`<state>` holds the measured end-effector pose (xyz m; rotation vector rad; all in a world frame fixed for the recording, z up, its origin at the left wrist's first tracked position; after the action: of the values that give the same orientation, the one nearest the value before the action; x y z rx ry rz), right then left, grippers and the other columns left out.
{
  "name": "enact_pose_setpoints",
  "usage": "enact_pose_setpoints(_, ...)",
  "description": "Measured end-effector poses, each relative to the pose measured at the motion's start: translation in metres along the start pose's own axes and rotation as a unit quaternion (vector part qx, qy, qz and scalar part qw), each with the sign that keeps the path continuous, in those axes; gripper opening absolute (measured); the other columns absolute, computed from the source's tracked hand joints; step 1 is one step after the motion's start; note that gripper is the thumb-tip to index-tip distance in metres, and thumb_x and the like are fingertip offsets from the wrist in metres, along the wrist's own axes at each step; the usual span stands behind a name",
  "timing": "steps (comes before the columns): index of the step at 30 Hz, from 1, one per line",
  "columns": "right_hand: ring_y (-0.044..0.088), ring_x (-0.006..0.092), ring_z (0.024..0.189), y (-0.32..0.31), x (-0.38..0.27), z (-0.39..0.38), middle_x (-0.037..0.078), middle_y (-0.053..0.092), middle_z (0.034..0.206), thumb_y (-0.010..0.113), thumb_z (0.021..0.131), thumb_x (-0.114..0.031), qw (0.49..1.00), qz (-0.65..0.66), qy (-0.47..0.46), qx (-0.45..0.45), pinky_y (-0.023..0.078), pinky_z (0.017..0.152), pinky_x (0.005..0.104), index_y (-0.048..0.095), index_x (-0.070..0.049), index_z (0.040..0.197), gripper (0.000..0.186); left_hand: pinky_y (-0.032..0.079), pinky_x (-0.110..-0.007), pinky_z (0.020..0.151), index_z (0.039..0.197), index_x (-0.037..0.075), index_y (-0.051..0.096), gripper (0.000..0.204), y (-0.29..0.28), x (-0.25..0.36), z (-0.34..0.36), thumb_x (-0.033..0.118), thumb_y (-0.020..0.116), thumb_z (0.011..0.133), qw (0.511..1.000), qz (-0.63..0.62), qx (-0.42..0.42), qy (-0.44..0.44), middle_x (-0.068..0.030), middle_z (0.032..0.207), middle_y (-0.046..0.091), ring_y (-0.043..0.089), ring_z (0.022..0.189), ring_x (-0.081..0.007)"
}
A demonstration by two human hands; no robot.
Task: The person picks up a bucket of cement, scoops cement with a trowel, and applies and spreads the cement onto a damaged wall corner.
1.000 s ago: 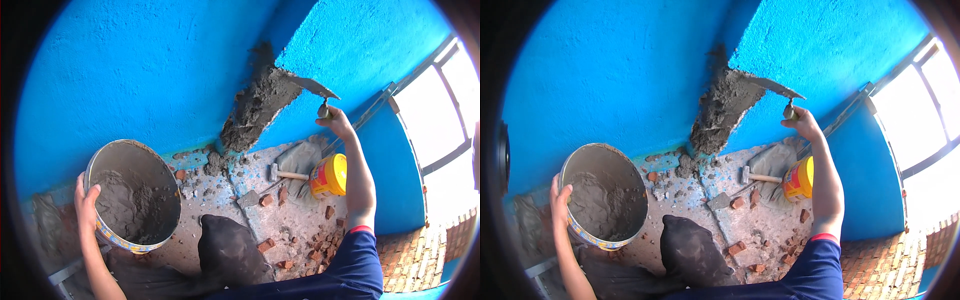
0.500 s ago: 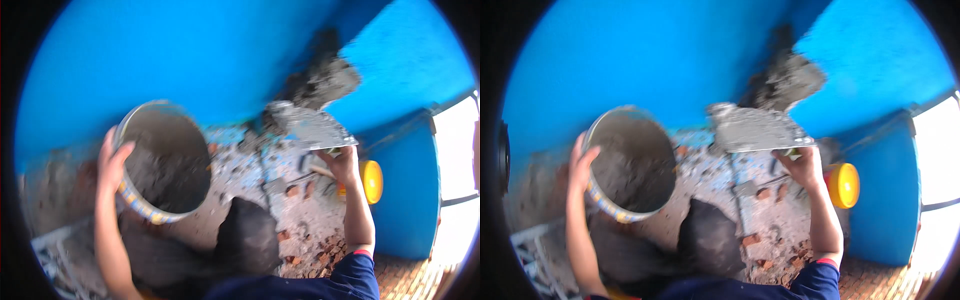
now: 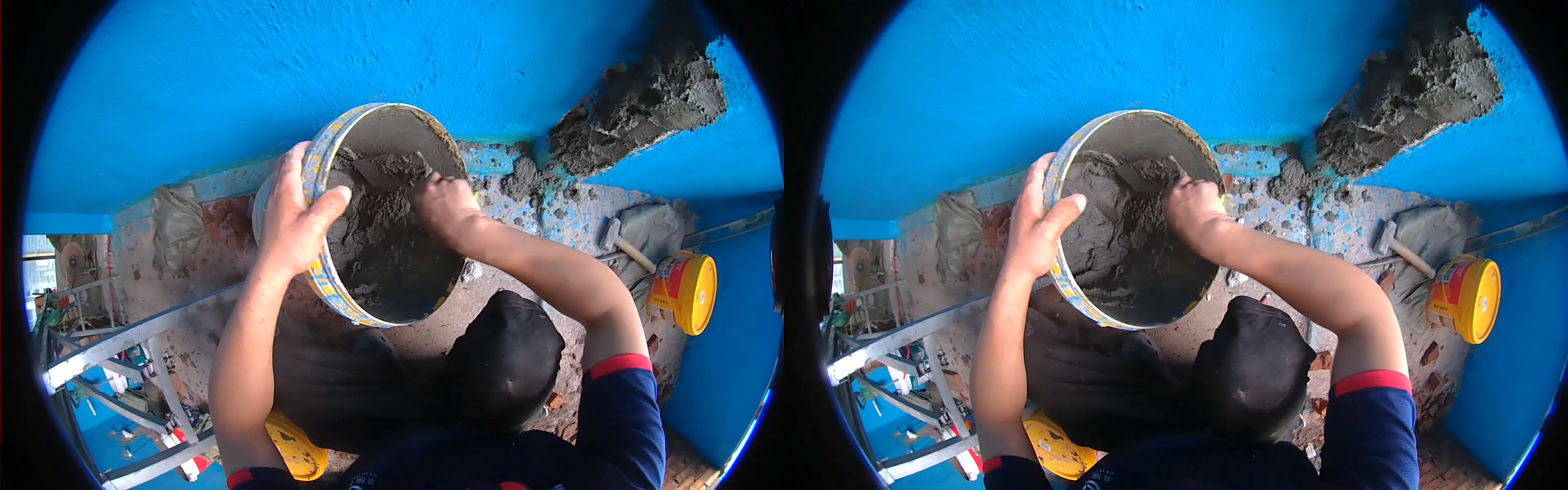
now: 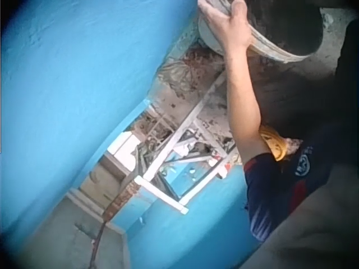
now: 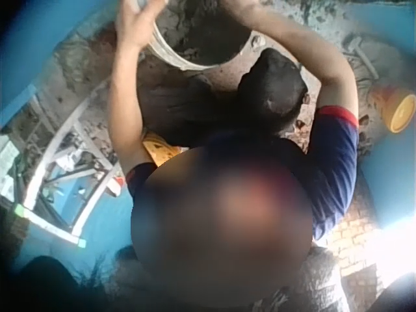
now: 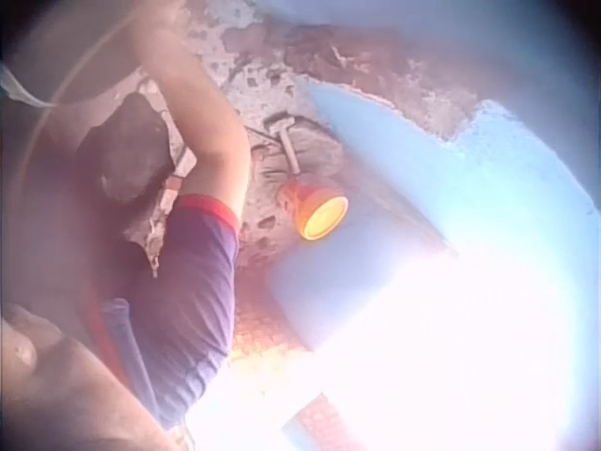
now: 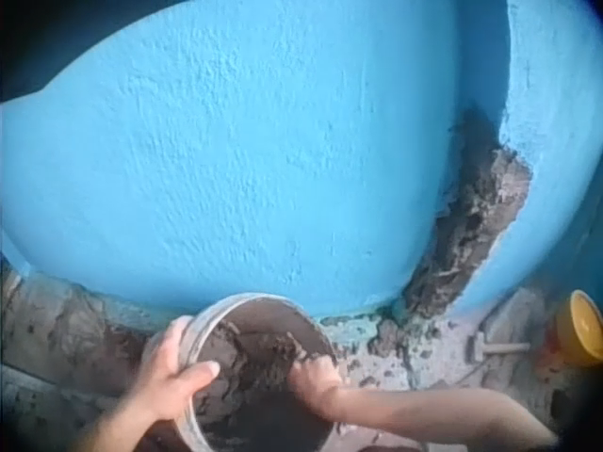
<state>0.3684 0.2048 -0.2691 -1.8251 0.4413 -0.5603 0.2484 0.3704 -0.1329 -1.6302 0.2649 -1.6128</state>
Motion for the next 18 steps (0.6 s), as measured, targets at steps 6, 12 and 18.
enact_pose_setpoints(6,0.066,0.0312,0.107,0.006,-0.033,0.007,0.013,0.066,0.119,0.065,0.085,-0.024,0.949,0.189,-0.143,-0.208,0.056,0.080,0.0454,0.069,-0.008,0.112,0.031,0.036,-0.044,0.105,0.135,-0.005,0.039,0.067,0.021,0.005,-0.010,0.014,0.069,0.078,1.000,0.012,0.014,0.003,-0.0242,0.131,0.047,0.045,0.124,-0.0393)
enact_pose_setpoints(12,0.060,0.0147,0.055,0.058,-0.003,0.005,0.005,0.060,0.063,0.072,0.076,-0.023,0.720,0.583,-0.097,-0.365,0.043,0.040,0.0310,0.062,-0.002,0.082,0.024,0.034,-0.044,0.107,0.137,-0.007,0.036,0.069,0.031,0.016,-0.001,0.013,0.069,0.079,1.000,0.007,0.002,0.017,-0.0248,0.133,0.045,0.044,0.126,-0.0391)
enact_pose_setpoints(18,0.060,0.0129,0.055,0.006,0.076,-0.065,0.005,0.064,0.067,0.071,0.074,-0.026,0.750,0.615,-0.082,-0.229,0.048,0.052,0.0301,0.068,-0.005,0.087,0.025,0.033,-0.045,0.108,0.137,-0.008,0.036,0.070,0.035,0.017,0.004,0.015,0.069,0.080,1.000,-0.009,0.000,-0.003,-0.0257,0.134,0.044,0.043,0.127,-0.0398)
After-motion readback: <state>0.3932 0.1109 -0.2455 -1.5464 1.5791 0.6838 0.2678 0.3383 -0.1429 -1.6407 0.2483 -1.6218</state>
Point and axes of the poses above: each hand's wrist, its own z-axis towards the middle knuckle, its own y-axis out of the palm, x = y × z, the point moved 1 cm from there along z, towards the middle knuckle
